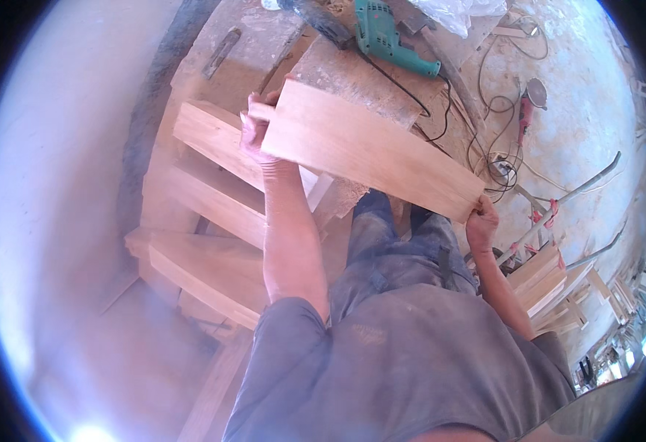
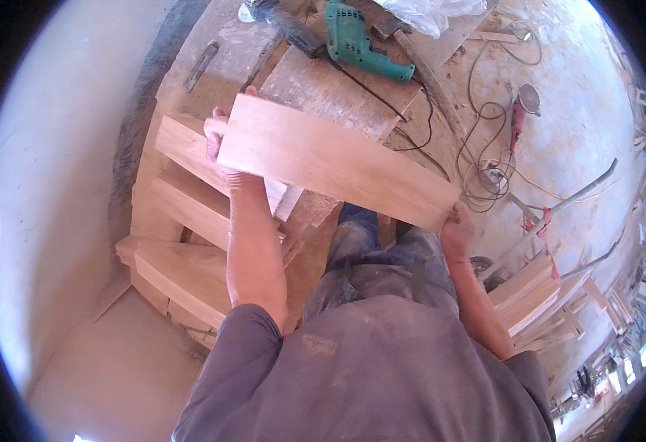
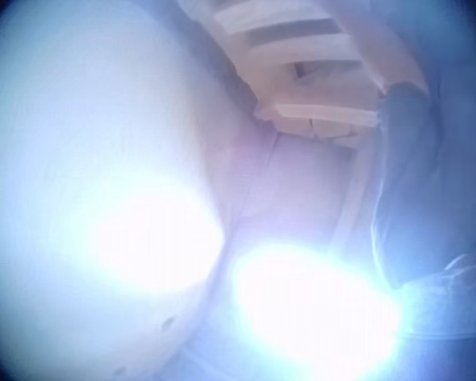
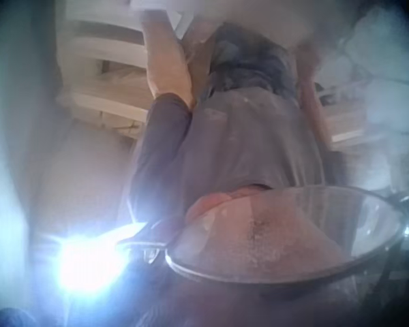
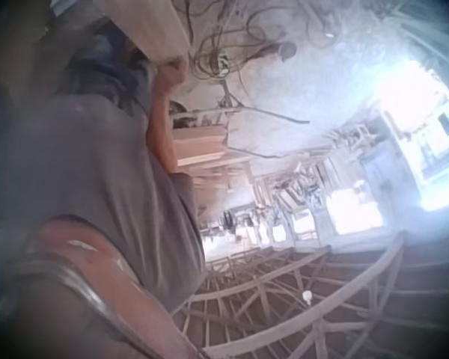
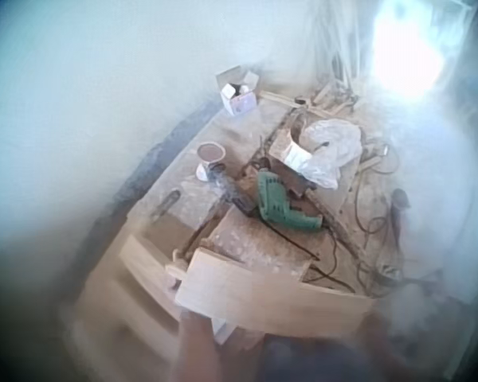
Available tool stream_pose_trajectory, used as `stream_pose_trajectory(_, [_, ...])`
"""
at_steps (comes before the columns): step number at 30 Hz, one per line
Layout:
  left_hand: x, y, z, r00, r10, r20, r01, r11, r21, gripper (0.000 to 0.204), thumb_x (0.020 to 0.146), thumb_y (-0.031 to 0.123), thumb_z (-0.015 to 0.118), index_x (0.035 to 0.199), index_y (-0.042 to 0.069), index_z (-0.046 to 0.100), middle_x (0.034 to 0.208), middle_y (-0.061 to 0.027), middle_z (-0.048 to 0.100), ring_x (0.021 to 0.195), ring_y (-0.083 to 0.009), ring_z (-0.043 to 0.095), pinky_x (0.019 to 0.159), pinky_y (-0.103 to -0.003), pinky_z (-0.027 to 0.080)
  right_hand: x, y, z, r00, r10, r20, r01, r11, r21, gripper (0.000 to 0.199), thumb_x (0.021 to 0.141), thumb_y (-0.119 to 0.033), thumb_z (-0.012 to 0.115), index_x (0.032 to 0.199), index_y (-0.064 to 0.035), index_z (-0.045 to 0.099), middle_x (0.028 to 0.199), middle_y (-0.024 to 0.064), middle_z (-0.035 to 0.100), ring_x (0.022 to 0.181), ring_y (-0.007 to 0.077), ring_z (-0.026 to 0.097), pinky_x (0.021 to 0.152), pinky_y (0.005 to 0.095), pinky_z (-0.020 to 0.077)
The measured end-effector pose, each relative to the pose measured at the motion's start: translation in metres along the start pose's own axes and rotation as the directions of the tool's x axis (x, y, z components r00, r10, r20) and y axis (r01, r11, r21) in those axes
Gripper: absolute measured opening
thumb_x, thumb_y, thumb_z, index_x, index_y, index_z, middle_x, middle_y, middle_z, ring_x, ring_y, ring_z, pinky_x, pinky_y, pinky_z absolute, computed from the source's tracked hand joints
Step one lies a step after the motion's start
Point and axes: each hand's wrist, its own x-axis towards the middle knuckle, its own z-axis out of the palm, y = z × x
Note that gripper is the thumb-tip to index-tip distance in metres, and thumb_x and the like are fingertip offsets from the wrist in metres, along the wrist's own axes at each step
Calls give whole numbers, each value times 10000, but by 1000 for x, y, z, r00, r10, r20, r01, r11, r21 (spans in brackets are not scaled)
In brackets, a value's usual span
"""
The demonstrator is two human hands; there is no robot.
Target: The person kneels on the floor and uses a corded electric drill to bore holes into rectangular wooden blocks. After drilling, the person inspects the holes and stacks the drilled blocks with others.
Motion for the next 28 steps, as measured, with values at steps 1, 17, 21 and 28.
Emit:
stream_pose_trajectory(1, [-4, -10, 8, 999, 27, 40, -24, 995, -95, 364, 1012, 410, 611, 1215, 149, 764, 1448, -315, 590, 1406, -483, 512, 1216, -621, 366, 1, -10, -5, 1000, -4, -19, 5, 1000, 7, 292, 864, 100, 545, 1096, 20, 702, 891, 72, 694, 887, 127, 638, 808, 277, 501])
stream_pose_trajectory(17, [-35, -22, 25, 976, 152, -157, -99, 948, 303, 464, 1031, 486, 593, 1313, 123, 657, 1243, -67, 706, 1137, -213, 671, 1005, -414, 562, 7, -94, -75, 884, -455, -109, 450, 891, -65, 353, 699, 127, 633, 1028, 46, 733, 1088, 228, 767, 1031, 357, 759, 927, 388, 586])
stream_pose_trajectory(21, [-61, -4, 21, 990, 126, -56, -116, 982, 148, 472, 1042, 457, 585, 1372, 122, 623, 1306, -51, 686, 1171, -199, 668, 1051, -417, 541, 15, -108, -81, 815, -564, -133, 568, 823, -13, 372, 677, 134, 646, 1021, 33, 745, 1057, 217, 770, 994, 351, 769, 899, 385, 600])
stream_pose_trajectory(28, [-24, -3, 35, 865, 224, -450, 44, 858, 512, 673, 880, 533, 648, 1439, 158, 632, 1490, -201, 587, 1390, -313, 562, 1216, -507, 411, 20, -145, -100, 927, 187, 327, -195, 981, -7, 223, 817, 1, 726, 1030, -39, 775, 1025, 205, 778, 1028, 263, 778, 922, 337, 589])
